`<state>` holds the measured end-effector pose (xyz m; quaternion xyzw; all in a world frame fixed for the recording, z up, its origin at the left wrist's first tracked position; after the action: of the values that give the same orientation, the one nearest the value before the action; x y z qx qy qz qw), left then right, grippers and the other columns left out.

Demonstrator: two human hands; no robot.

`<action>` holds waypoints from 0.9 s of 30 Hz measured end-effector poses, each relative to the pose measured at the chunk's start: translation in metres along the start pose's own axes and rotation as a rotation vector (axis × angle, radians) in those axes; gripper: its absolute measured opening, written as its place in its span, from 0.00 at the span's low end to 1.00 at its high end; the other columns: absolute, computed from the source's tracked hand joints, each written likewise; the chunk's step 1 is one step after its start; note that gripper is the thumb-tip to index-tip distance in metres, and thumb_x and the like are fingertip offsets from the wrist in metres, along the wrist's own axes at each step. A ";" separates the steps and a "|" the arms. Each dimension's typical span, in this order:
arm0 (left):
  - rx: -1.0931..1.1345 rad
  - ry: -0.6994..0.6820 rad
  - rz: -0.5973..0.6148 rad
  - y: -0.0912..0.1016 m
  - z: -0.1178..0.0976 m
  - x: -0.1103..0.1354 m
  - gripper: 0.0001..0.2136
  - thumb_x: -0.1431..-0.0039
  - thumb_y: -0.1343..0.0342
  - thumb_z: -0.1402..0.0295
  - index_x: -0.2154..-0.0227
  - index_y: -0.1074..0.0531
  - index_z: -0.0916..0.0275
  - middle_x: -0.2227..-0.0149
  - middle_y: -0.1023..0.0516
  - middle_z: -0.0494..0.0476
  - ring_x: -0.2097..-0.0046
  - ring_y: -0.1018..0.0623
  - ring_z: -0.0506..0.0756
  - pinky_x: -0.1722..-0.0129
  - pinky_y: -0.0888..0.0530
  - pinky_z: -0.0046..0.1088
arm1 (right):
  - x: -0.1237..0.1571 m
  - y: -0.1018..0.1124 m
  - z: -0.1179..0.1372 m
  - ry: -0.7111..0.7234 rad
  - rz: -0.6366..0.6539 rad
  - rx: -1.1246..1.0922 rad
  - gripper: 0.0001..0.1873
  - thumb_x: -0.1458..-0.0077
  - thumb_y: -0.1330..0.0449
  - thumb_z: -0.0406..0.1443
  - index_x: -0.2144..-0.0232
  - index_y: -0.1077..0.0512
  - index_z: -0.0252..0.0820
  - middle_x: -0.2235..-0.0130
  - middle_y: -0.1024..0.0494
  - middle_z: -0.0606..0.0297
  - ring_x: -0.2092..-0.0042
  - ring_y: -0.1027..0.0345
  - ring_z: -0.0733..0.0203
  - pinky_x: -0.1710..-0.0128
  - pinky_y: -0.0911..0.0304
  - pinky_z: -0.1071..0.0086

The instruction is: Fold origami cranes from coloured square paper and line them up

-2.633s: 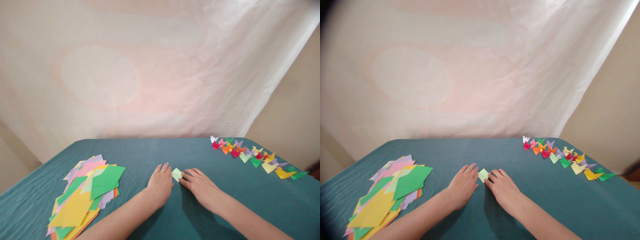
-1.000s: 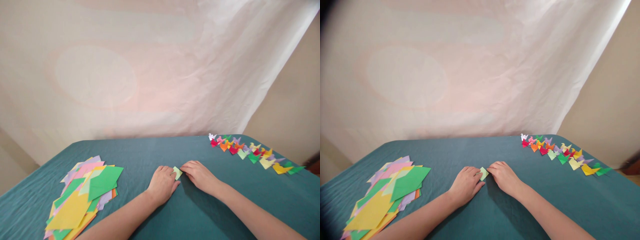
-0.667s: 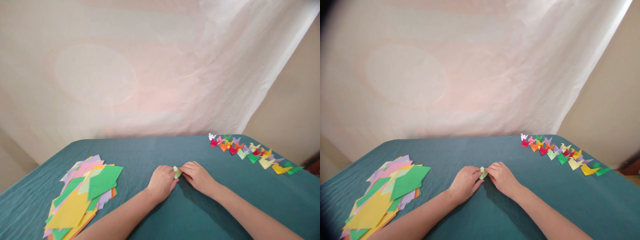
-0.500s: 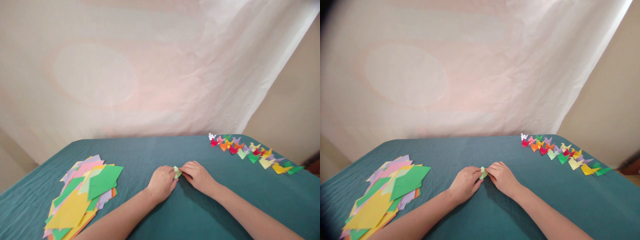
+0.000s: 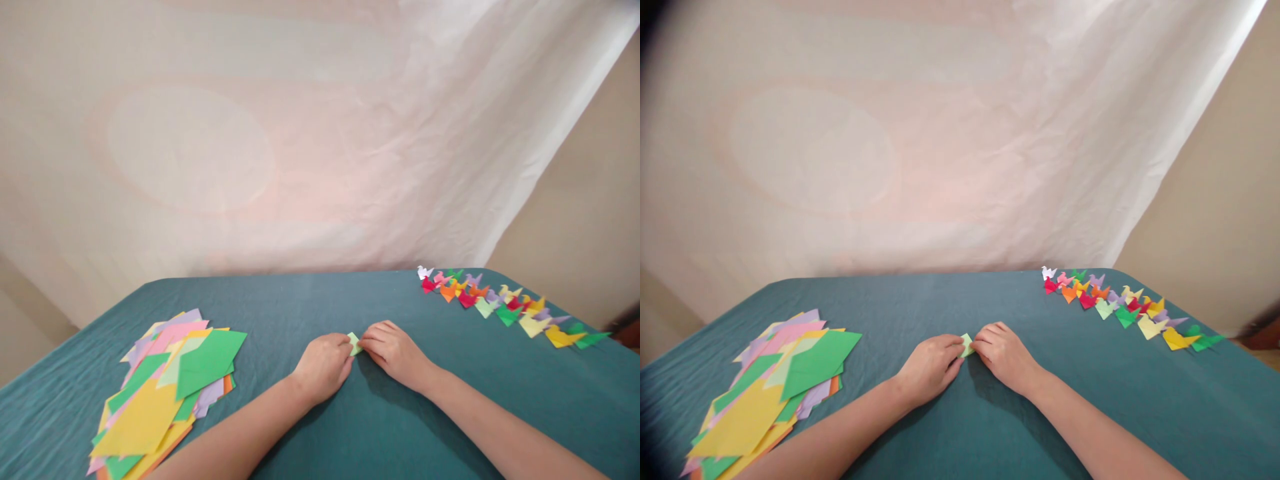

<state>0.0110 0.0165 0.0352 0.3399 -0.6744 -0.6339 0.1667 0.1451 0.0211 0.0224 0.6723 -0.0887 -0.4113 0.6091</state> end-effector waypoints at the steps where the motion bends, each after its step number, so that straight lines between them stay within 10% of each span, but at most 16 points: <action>1: -0.008 -0.004 0.002 0.000 0.000 0.000 0.09 0.39 0.55 0.70 0.66 0.29 0.64 0.63 0.27 0.57 0.60 0.27 0.54 0.58 0.30 0.29 | 0.000 0.000 0.001 0.022 -0.002 0.022 0.09 0.40 0.49 0.31 0.63 0.28 0.40 0.65 0.26 0.62 0.59 0.36 0.62 0.58 0.44 0.66; 27: -0.202 -0.068 0.112 -0.001 -0.002 0.002 0.08 0.42 0.54 0.76 0.67 0.29 0.65 0.66 0.27 0.59 0.62 0.27 0.56 0.61 0.31 0.32 | -0.002 0.004 0.004 0.007 0.043 -0.135 0.08 0.43 0.49 0.30 0.66 0.29 0.40 0.65 0.27 0.63 0.60 0.36 0.61 0.56 0.45 0.64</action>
<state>0.0114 0.0134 0.0341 0.2615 -0.6303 -0.6995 0.2123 0.1428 0.0181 0.0274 0.6290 -0.0733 -0.4009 0.6620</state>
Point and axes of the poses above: each hand's wrist, its own x-axis away from the middle knuckle, its own y-axis out of the back of the hand, z = x × y, the point moved 5 cm from there along -x, towards the middle knuckle
